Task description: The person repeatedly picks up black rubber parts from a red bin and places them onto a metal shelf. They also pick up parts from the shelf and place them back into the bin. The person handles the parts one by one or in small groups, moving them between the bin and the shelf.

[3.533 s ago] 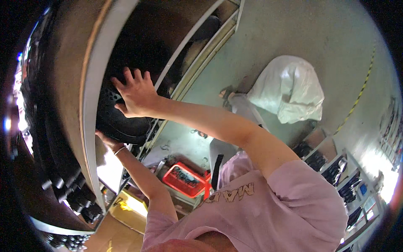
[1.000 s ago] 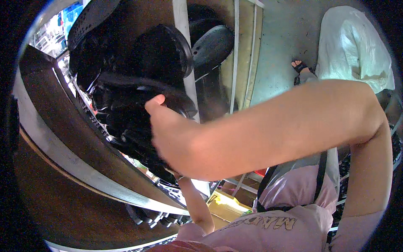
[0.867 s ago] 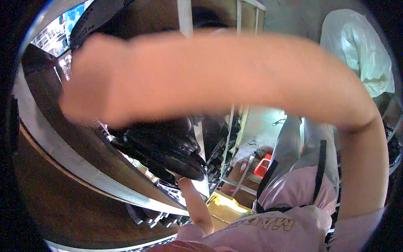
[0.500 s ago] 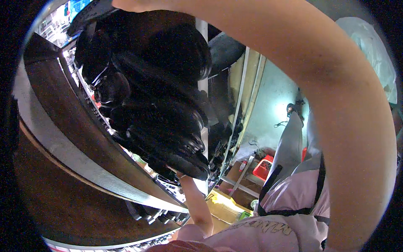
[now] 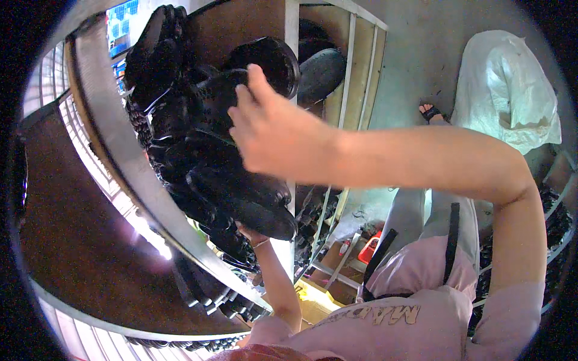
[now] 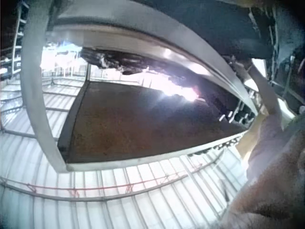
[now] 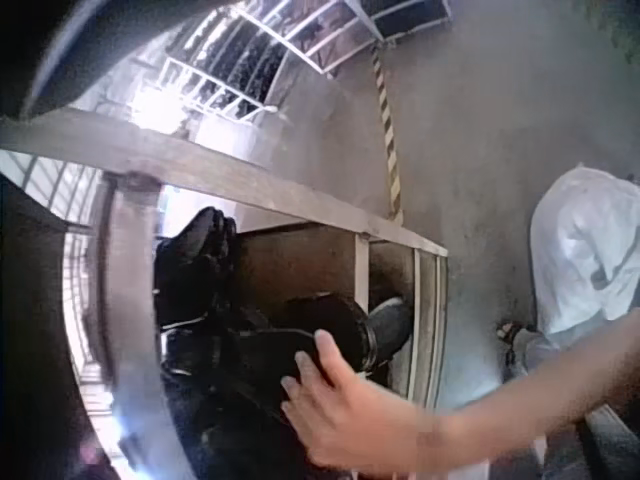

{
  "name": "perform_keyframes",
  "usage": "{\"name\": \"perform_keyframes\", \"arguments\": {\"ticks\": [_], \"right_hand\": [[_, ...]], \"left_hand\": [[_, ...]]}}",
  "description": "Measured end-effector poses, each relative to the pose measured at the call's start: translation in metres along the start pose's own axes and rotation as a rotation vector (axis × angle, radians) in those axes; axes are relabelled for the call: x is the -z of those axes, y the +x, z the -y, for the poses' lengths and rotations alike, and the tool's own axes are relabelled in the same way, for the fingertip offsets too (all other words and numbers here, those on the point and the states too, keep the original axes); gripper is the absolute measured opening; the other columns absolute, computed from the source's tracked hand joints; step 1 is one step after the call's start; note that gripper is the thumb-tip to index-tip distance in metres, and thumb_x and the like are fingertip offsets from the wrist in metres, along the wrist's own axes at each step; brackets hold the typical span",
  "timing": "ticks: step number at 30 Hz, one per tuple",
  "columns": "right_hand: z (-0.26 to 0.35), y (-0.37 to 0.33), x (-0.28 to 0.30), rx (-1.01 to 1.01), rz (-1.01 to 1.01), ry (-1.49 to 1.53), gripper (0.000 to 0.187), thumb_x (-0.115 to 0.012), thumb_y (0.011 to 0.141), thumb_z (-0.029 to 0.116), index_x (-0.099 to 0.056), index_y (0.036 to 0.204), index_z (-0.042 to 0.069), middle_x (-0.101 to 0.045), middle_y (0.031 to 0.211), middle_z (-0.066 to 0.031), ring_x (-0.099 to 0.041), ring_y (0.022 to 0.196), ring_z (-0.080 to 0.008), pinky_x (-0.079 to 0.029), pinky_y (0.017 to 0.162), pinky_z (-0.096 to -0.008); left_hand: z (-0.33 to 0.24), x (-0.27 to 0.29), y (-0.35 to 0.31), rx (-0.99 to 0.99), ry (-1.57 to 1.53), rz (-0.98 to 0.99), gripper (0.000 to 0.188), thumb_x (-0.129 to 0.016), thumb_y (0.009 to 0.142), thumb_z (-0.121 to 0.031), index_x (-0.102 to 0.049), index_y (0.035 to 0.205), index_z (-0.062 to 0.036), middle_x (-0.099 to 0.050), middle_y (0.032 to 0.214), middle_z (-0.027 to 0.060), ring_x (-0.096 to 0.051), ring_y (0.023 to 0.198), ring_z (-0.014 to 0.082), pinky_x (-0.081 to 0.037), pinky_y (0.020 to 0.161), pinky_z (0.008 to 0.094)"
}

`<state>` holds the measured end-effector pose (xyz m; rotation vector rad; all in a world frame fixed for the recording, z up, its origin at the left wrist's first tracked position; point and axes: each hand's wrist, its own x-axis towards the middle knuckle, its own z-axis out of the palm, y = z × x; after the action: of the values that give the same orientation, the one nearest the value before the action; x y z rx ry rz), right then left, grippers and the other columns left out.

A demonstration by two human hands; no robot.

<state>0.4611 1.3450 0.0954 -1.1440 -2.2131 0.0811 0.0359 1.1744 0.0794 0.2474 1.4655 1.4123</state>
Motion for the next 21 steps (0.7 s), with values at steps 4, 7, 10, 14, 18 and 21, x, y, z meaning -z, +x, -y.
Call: {"name": "perform_keyframes", "arguments": {"ticks": [4, 7, 10, 14, 18, 21], "right_hand": [[-0.01, -0.009, -0.018, 0.169, -0.04, 0.22, 0.036, -0.059, 0.075, 0.024, -0.063, 0.11, 0.019, -0.055, 0.121, -0.009, -0.047, 0.117, -0.0273, -0.026, 0.101, -0.0569], [-0.023, -0.006, -0.013, 0.141, 0.061, 0.457, 0.053, -0.067, 0.07, 0.039, -0.057, 0.118, 0.018, -0.045, 0.131, -0.0141, -0.035, 0.127, -0.0313, -0.022, 0.102, -0.0575], [-0.028, 0.017, -0.004, 0.043, -0.03, 0.496, 0.061, -0.068, 0.067, 0.049, -0.058, 0.117, 0.016, -0.047, 0.128, -0.0159, -0.038, 0.123, -0.0345, -0.026, 0.099, -0.0555], [-0.052, 0.064, -0.021, -0.418, 0.191, 0.243, 0.081, -0.057, 0.069, 0.068, -0.047, 0.129, 0.015, -0.048, 0.123, -0.017, -0.044, 0.116, -0.0332, -0.035, 0.089, -0.05], [-0.03, 0.09, -0.028, -0.416, 0.584, 0.156, 0.093, -0.064, 0.06, 0.069, -0.042, 0.134, 0.015, -0.043, 0.128, -0.0186, -0.037, 0.121, -0.0376, -0.038, 0.09, -0.0522], [-0.011, 0.098, -0.022, -0.334, 0.634, 0.145, 0.089, -0.068, 0.06, 0.061, -0.045, 0.132, 0.014, -0.038, 0.133, -0.0209, -0.036, 0.123, -0.0389, -0.037, 0.092, -0.0526]], "left_hand": [[-0.002, -0.014, -0.003, 0.061, 0.028, 0.136, 0.053, -0.057, 0.072, -0.036, -0.058, 0.114, -0.0047, -0.059, 0.114, 0.014, -0.057, 0.103, 0.0321, -0.044, 0.091, 0.0471], [0.001, -0.027, -0.006, 0.064, 0.006, 0.053, 0.054, -0.058, 0.071, -0.038, -0.058, 0.114, -0.005, -0.059, 0.115, 0.013, -0.055, 0.105, 0.0323, -0.044, 0.092, 0.0476], [-0.001, -0.028, -0.009, 0.069, 0.033, -0.068, 0.058, -0.061, 0.068, -0.036, -0.056, 0.116, -0.0046, -0.058, 0.116, 0.0126, -0.055, 0.106, 0.0329, -0.043, 0.092, 0.0494], [-0.001, -0.037, -0.007, 0.013, 0.027, 0.126, 0.059, -0.063, 0.068, -0.031, -0.053, 0.12, -0.0057, -0.055, 0.121, 0.0132, -0.052, 0.11, 0.0356, -0.04, 0.094, 0.0541], [0.0, -0.014, 0.002, 0.023, -0.032, 0.066, 0.064, -0.064, 0.069, -0.03, -0.048, 0.126, -0.0068, -0.051, 0.126, 0.0131, -0.048, 0.115, 0.0348, -0.037, 0.097, 0.0546], [0.009, -0.019, -0.004, -0.039, 0.001, 0.056, 0.065, -0.065, 0.069, -0.032, -0.047, 0.127, -0.0076, -0.05, 0.127, 0.0128, -0.048, 0.115, 0.0342, -0.038, 0.097, 0.0537]]}}
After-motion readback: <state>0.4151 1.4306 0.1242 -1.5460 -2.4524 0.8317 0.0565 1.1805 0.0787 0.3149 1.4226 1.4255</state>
